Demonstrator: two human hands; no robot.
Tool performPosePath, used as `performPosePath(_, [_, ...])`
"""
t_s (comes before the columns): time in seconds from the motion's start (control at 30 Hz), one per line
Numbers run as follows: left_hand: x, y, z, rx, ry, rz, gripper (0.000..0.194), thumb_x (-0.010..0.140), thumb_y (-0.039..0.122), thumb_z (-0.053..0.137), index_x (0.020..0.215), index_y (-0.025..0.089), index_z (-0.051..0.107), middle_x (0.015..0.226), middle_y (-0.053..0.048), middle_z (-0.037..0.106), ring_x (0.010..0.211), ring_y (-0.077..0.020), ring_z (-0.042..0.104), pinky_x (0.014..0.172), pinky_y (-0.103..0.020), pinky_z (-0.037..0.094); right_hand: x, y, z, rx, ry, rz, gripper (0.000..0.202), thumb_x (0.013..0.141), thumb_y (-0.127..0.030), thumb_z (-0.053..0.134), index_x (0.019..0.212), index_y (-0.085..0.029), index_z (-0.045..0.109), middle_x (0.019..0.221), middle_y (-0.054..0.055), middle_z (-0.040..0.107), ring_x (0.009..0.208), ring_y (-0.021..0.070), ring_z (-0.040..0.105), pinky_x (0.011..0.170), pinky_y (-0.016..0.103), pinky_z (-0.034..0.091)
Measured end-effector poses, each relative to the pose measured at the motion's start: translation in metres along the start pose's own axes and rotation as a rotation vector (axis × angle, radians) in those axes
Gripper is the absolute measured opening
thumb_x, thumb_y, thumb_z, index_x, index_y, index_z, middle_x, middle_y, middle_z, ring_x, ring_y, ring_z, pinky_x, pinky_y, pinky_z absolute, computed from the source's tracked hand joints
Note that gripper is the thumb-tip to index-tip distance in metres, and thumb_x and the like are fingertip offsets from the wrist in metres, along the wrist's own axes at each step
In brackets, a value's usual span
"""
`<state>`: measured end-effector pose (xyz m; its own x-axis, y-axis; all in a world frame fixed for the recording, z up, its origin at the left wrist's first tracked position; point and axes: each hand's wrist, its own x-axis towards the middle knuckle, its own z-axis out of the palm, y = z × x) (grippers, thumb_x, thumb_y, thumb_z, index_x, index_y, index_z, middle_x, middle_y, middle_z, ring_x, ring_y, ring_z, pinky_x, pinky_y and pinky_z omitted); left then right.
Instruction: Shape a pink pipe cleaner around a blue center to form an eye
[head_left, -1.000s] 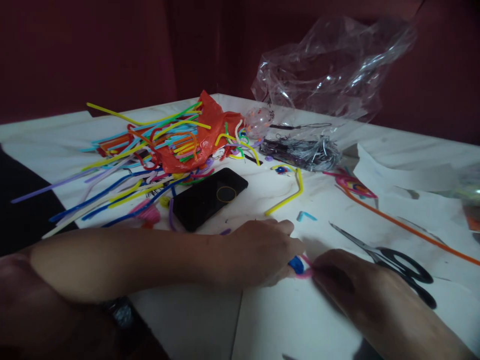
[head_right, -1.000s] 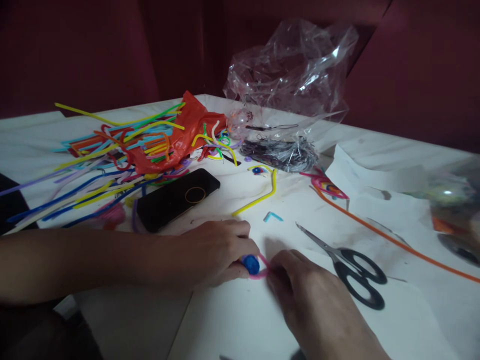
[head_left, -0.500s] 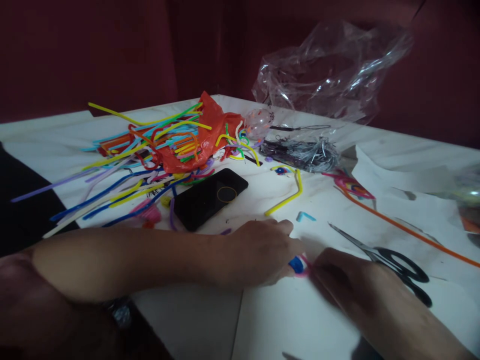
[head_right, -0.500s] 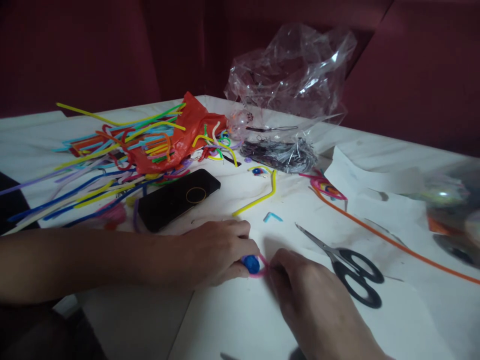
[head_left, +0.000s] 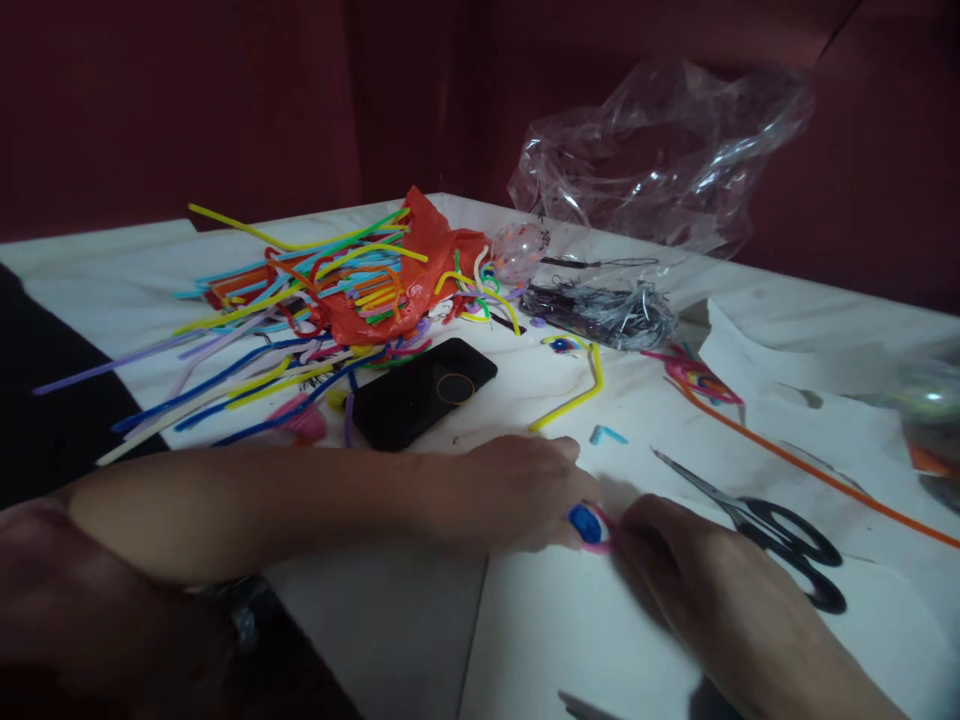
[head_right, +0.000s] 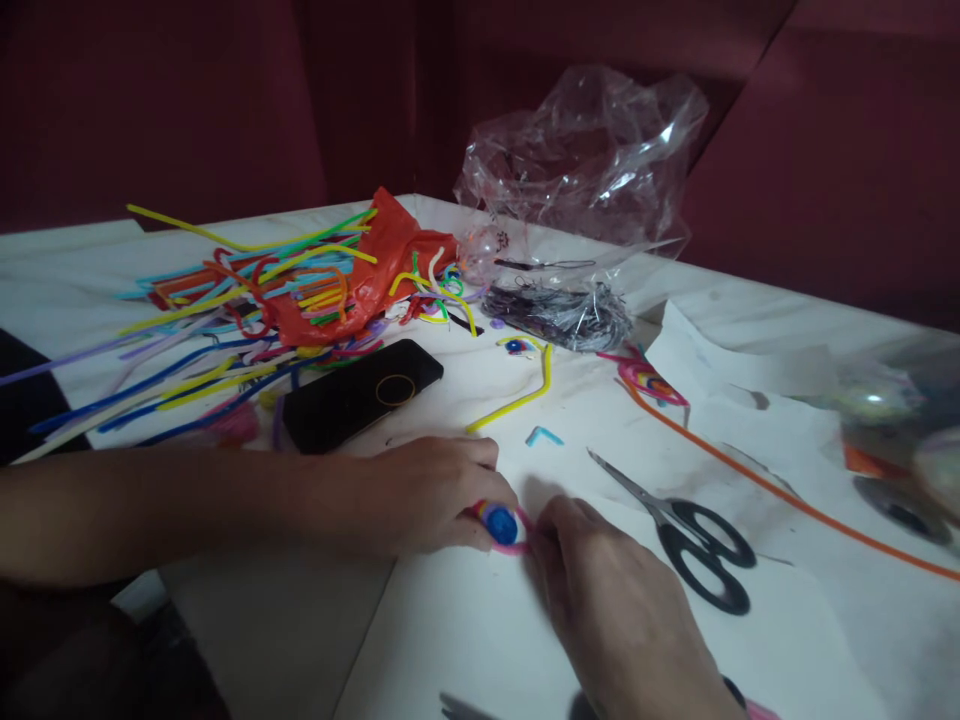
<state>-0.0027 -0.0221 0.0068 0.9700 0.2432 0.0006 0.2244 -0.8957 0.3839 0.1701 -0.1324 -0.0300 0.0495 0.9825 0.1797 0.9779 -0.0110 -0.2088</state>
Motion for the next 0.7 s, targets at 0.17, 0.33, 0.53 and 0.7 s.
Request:
performPosePath(0.17, [0.004, -0.013, -0.026, -0.092, -0.093, -0.069, 0.020, 0.078, 0.017, 0.064, 0.099, 0.018, 0.066, 0.078, 0.000, 0.064, 0.074, -0.0136, 0.058, 0.068, -0.023, 0.040, -0.003, -0.001, -0.007, -0.088, -0.154, 0.048, 0.027, 0.090, -0.038, 0.034, 0.077, -0.023, 0.053, 0.055, 0.001, 0.052, 0.051, 0.0198, 0.055, 0.043, 0.024, 0.027])
performPosePath(0.33, [-0.009, -0.015, -0.035, -0.054, -0.062, -0.087, 0.022, 0.075, 0.017, 0.067, 0.097, 0.016, 0.068, 0.076, -0.001, 0.065, 0.072, -0.0144, 0.058, 0.070, -0.024, 0.041, 0.006, 0.004, -0.014, -0.176, -0.373, 0.144, 0.024, 0.091, -0.039, 0.043, 0.074, -0.023, 0.049, 0.057, -0.001, 0.054, 0.054, 0.0200, 0.055, 0.044, 0.024, 0.028])
performPosePath(0.53, [-0.030, 0.007, -0.017, 0.063, -0.038, -0.029, 0.028, 0.085, 0.024, 0.058, 0.111, 0.011, 0.062, 0.113, -0.012, 0.060, 0.102, -0.0233, 0.054, 0.084, -0.031, 0.041, 0.020, -0.002, -0.019, -0.201, -0.523, 0.189, 0.025, 0.097, -0.028, 0.048, 0.074, -0.021, 0.046, 0.067, -0.004, 0.056, 0.063, 0.0149, 0.054, 0.055, 0.026, 0.032])
performPosePath(0.7, [-0.041, 0.008, 0.006, 0.190, 0.024, 0.083, 0.038, 0.085, 0.030, 0.062, 0.119, 0.015, 0.054, 0.121, -0.009, 0.059, 0.113, -0.0233, 0.050, 0.096, -0.033, 0.037, 0.023, -0.003, -0.021, -0.172, -0.574, 0.169, 0.029, 0.101, -0.029, 0.045, 0.074, -0.020, 0.044, 0.068, -0.005, 0.055, 0.065, 0.0128, 0.052, 0.061, 0.025, 0.034])
